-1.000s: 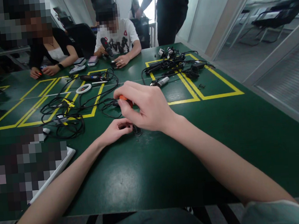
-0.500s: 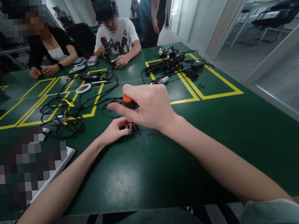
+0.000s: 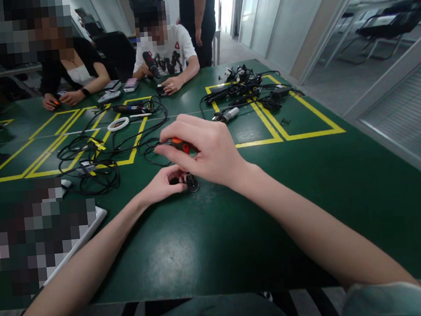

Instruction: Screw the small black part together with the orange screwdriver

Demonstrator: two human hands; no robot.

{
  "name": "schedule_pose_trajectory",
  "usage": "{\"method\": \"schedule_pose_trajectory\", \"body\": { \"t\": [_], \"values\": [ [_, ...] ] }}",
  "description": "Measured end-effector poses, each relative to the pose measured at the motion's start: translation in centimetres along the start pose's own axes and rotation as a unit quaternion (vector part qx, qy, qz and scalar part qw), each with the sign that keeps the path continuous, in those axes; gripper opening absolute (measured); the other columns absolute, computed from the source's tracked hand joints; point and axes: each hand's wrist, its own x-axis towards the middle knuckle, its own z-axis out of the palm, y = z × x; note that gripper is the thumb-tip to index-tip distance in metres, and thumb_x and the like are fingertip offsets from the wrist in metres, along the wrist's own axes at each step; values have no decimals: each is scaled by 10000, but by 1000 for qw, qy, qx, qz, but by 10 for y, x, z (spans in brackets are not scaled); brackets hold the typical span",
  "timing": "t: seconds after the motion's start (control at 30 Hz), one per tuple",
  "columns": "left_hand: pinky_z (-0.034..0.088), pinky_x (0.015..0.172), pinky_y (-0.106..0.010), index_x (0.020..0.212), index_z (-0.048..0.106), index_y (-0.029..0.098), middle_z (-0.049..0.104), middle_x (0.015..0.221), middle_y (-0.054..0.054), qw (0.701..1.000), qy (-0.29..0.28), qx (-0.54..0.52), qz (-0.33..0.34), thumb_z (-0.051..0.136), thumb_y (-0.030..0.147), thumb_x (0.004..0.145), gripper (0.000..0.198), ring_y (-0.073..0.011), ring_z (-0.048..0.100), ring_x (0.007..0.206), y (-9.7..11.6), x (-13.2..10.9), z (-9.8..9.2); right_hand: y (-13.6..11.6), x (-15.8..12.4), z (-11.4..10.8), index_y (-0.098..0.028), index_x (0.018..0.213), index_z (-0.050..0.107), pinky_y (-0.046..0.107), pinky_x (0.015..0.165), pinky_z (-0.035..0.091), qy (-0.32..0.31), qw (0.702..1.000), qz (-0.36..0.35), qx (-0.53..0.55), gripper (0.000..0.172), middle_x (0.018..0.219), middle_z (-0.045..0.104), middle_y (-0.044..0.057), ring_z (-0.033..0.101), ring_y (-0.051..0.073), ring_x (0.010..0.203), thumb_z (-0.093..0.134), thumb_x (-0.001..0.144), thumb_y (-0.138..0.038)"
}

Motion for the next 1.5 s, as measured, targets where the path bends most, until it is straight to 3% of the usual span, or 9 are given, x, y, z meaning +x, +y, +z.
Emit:
{"method": "schedule_pose_trajectory", "body": {
  "t": [0.33,0.43,0.57,0.97,1.13,1.3,1.5],
  "values": [
    [496,772,-262,947,720,140,704,843,2,1000,-8,9,-3,774,177,688,266,-120,579,737,4,-2,-1,-3,-2,1,-151,1000,728,267,612,414,-8,998,34,-55,209,751,708,-2,582,114,579,550,1039,-252],
    [493,775,-265,944,717,142,702,845,-2,1000,-8,10,-10,779,198,684,274,-125,582,747,4,-2,-1,-4,-1,0,-172,954,719,261,573,371,-16,996,62,-56,206,682,647,-32,533,103,538,627,1037,-337],
    [498,773,-270,938,714,146,698,836,-1,1000,-7,9,-8,774,216,684,270,-130,589,749,2,-1,-1,-4,-1,-2,-193,875,678,263,569,353,-23,995,84,-46,333,655,601,-44,493,99,527,700,1006,-498],
    [520,805,-283,964,728,143,701,866,0,999,1,37,8,804,166,662,312,-142,608,791,-2,-2,-1,-2,-2,0,-228,744,485,290,577,312,1,993,79,-85,536,613,523,-45,479,116,546,631,994,-679],
    [525,803,-284,973,729,140,708,879,-5,999,0,40,11,828,213,671,326,-137,606,785,-1,-2,0,-3,-2,0,-221,757,525,289,585,327,-4,993,81,-86,468,631,555,-41,497,119,557,685,985,-597],
    [537,829,-296,1002,744,146,749,936,-29,999,5,41,7,849,215,676,349,-146,620,808,-1,-2,0,-2,-3,2,-205,1007,687,279,623,434,-15,996,73,-50,177,834,717,0,601,141,655,698,976,-379],
    [539,843,-299,1001,753,149,756,941,-31,999,9,45,9,844,230,683,340,-151,628,821,-3,-2,0,0,-5,2,-206,1109,679,297,637,481,-19,998,60,-24,221,875,708,6,618,152,680,715,960,-366]
  ]
}}
